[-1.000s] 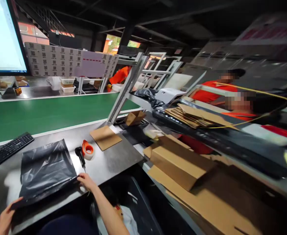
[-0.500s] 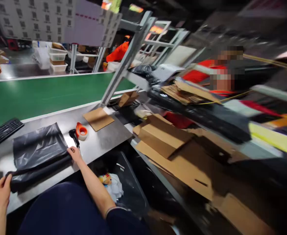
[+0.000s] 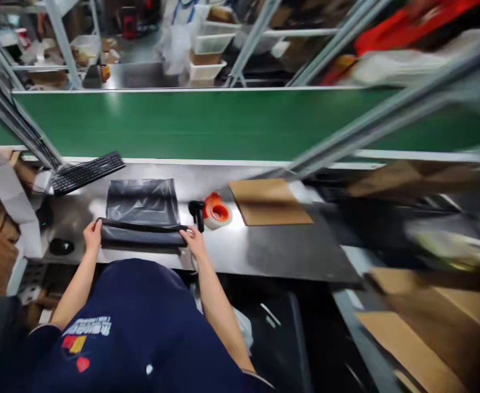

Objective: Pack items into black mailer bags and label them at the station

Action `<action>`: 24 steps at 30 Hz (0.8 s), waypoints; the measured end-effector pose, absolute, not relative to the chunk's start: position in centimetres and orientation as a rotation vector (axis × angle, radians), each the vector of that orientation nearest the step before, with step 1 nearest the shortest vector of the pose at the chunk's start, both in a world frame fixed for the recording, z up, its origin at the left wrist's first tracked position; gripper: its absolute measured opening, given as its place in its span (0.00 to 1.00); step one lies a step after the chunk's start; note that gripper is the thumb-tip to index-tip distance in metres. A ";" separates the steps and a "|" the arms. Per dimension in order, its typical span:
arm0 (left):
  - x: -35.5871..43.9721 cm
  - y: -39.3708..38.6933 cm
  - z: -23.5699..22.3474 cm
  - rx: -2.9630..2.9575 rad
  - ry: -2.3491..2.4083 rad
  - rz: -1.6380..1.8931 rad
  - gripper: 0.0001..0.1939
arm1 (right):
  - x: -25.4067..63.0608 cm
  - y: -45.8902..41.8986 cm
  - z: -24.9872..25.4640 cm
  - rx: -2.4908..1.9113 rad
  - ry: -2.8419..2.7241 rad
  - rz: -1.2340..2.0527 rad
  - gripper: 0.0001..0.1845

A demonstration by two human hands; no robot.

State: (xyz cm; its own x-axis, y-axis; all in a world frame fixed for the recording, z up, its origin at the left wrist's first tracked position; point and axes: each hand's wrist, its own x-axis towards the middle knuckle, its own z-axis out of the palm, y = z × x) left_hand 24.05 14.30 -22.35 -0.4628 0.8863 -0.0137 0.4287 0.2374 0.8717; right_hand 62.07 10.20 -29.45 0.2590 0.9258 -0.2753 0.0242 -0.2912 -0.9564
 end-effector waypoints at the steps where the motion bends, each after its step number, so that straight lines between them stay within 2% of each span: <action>1: 23.6 14.5 -23.3 1.178 2.021 1.164 0.23 | 62.0 10.9 -30.0 -1.601 -0.917 1.146 0.34; 4: 22.8 14.6 -25.1 1.145 2.045 1.177 0.21 | 61.9 12.3 -30.8 -1.682 -0.963 1.007 0.37; 9: 23.3 15.6 -25.7 1.139 2.062 1.141 0.23 | 61.9 13.6 -30.7 -1.822 -1.018 0.830 0.36; 17: 23.9 20.0 -26.8 1.182 2.215 0.873 0.21 | 61.1 18.3 -31.4 -2.168 -1.129 0.683 0.26; 24: 24.3 22.3 -27.3 1.183 2.311 0.577 0.22 | 60.0 21.1 -32.2 -2.444 -1.286 0.672 0.23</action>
State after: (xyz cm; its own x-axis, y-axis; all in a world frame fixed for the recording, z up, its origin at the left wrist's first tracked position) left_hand 24.30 22.31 -27.32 -0.5127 0.8297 -0.2209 0.6286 0.5379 0.5617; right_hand 60.04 21.06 -32.25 0.4905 0.8304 -0.2644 0.6910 -0.5555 -0.4626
